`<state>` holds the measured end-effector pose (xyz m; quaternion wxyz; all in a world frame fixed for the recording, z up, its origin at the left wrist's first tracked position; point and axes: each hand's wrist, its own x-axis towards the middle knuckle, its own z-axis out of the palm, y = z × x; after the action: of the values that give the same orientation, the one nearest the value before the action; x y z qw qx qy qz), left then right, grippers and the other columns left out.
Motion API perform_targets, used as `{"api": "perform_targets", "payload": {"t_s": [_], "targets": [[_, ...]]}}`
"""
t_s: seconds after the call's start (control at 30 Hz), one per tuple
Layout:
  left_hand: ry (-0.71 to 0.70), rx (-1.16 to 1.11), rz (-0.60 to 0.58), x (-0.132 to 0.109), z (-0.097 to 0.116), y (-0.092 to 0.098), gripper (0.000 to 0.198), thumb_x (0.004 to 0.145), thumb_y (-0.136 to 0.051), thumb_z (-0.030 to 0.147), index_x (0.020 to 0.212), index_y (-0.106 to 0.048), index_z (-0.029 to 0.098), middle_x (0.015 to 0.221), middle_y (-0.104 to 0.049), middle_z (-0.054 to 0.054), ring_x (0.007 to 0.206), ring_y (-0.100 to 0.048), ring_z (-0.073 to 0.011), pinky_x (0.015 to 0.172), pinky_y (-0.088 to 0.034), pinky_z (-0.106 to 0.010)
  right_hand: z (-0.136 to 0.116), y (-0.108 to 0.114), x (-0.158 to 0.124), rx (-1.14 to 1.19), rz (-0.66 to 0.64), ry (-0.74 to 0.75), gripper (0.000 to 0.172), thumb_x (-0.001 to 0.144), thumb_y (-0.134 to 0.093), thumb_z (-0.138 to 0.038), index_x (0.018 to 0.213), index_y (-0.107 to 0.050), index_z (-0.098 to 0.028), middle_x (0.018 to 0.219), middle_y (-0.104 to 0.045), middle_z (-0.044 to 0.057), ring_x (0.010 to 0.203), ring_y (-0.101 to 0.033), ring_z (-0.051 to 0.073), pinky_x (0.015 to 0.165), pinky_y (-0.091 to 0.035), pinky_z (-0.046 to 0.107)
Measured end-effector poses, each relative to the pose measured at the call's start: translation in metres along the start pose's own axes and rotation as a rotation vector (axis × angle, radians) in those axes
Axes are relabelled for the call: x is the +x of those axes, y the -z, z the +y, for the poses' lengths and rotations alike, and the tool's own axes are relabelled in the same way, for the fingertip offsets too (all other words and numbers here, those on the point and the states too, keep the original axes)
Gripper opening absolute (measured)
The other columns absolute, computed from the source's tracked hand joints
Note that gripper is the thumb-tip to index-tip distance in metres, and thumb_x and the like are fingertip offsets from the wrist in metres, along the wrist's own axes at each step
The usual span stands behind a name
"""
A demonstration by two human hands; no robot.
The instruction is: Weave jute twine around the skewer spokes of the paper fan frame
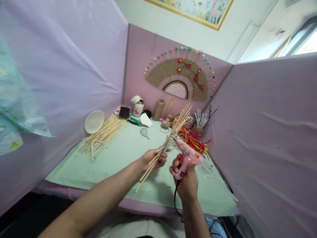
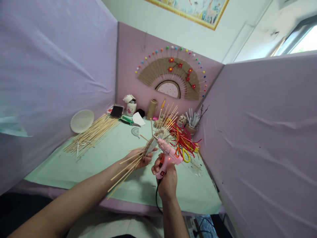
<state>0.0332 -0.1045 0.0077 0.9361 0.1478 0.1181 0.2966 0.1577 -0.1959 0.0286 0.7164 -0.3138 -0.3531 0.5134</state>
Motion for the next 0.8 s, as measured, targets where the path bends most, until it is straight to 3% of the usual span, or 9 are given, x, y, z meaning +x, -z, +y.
{"api": "perform_targets", "payload": {"t_s": [0.6, 0.8], "targets": [[0.029, 0.014, 0.020, 0.0027, 0.0012, 0.0032, 0.032, 0.101, -0.032, 0.020, 0.103, -0.059, 0.004, 0.062, -0.046, 0.001, 0.045, -0.040, -0.0058, 0.045, -0.040, -0.013, 0.0004, 0.0014, -0.0005, 0.019, -0.005, -0.001, 0.054, 0.072, -0.066, -0.072, 0.084, -0.065, -0.019, 0.062, -0.050, -0.003, 0.050, -0.037, 0.008, 0.047, -0.035, 0.023], [0.035, 0.005, -0.037, 0.0056, 0.0021, 0.0103, 0.023, 0.097, -0.043, 0.018, 0.107, -0.059, 0.005, 0.064, -0.047, 0.002, 0.047, -0.043, -0.0063, 0.047, -0.041, -0.014, -0.0003, 0.0009, 0.0001, 0.003, -0.002, 0.004, 0.055, 0.072, -0.066, -0.073, 0.084, -0.065, -0.019, 0.062, -0.049, -0.003, 0.049, -0.036, 0.008, 0.047, -0.035, 0.023]]}}
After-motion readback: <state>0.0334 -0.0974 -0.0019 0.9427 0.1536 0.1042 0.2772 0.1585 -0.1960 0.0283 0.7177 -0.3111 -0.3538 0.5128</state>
